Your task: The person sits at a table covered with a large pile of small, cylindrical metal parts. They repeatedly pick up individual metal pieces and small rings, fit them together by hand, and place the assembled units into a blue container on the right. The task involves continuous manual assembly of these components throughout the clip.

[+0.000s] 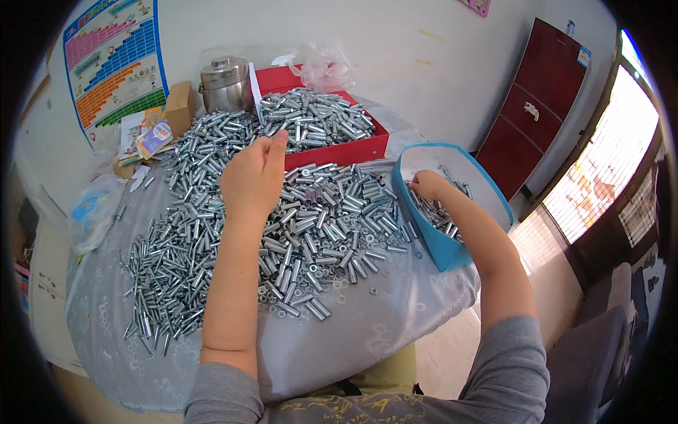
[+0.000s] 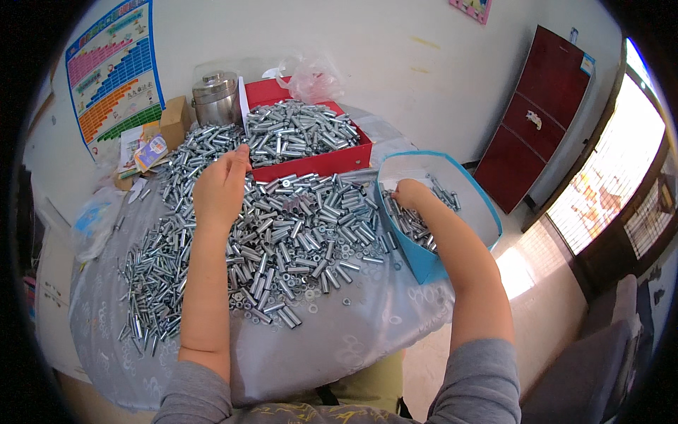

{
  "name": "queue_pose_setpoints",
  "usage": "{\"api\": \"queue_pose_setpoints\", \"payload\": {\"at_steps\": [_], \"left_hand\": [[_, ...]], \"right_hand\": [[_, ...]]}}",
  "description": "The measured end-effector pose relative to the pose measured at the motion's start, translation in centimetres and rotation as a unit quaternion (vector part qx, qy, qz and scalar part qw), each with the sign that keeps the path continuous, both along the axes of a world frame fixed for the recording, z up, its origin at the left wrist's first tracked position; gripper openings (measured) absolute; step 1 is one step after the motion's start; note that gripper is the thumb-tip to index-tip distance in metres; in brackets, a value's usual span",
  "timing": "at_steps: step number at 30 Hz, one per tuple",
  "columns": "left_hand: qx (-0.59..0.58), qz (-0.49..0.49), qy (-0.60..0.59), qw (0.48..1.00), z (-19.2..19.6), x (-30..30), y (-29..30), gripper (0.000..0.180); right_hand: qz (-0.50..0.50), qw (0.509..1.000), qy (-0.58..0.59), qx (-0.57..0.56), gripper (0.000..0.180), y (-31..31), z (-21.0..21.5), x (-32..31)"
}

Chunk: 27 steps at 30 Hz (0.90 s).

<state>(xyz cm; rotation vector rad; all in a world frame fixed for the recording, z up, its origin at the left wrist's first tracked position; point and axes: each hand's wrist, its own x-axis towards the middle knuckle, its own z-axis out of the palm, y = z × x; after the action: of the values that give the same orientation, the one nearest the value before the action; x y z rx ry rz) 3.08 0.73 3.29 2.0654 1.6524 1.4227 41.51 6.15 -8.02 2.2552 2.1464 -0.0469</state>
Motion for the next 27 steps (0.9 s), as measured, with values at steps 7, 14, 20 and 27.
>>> {"api": "queue_pose_setpoints", "payload": {"at_steps": [7,14,20,27], "left_hand": [[-0.043,-0.1,-0.08,0.991,-0.2,0.0,0.4,0.053],[0.09,-0.218,-0.249,0.94,0.0,0.8,-0.5,0.063],[0.199,-0.032,-0.095,0.975,1.2,-1.1,-1.3,0.059],[0.048,0.049,0.009,0.998,0.8,-2.9,-0.1,0.061]], "right_hand": [[0.018,0.883,0.362,0.297,0.027,-1.7,7.7,-1.8],[0.153,0.68,0.682,0.219,0.022,-6.8,14.6,-23.3],[0.18,0.547,0.809,0.119,0.017,-5.7,12.3,-31.7],[0.059,0.851,0.506,0.127,0.061,-5.5,11.6,-31.3]]}}
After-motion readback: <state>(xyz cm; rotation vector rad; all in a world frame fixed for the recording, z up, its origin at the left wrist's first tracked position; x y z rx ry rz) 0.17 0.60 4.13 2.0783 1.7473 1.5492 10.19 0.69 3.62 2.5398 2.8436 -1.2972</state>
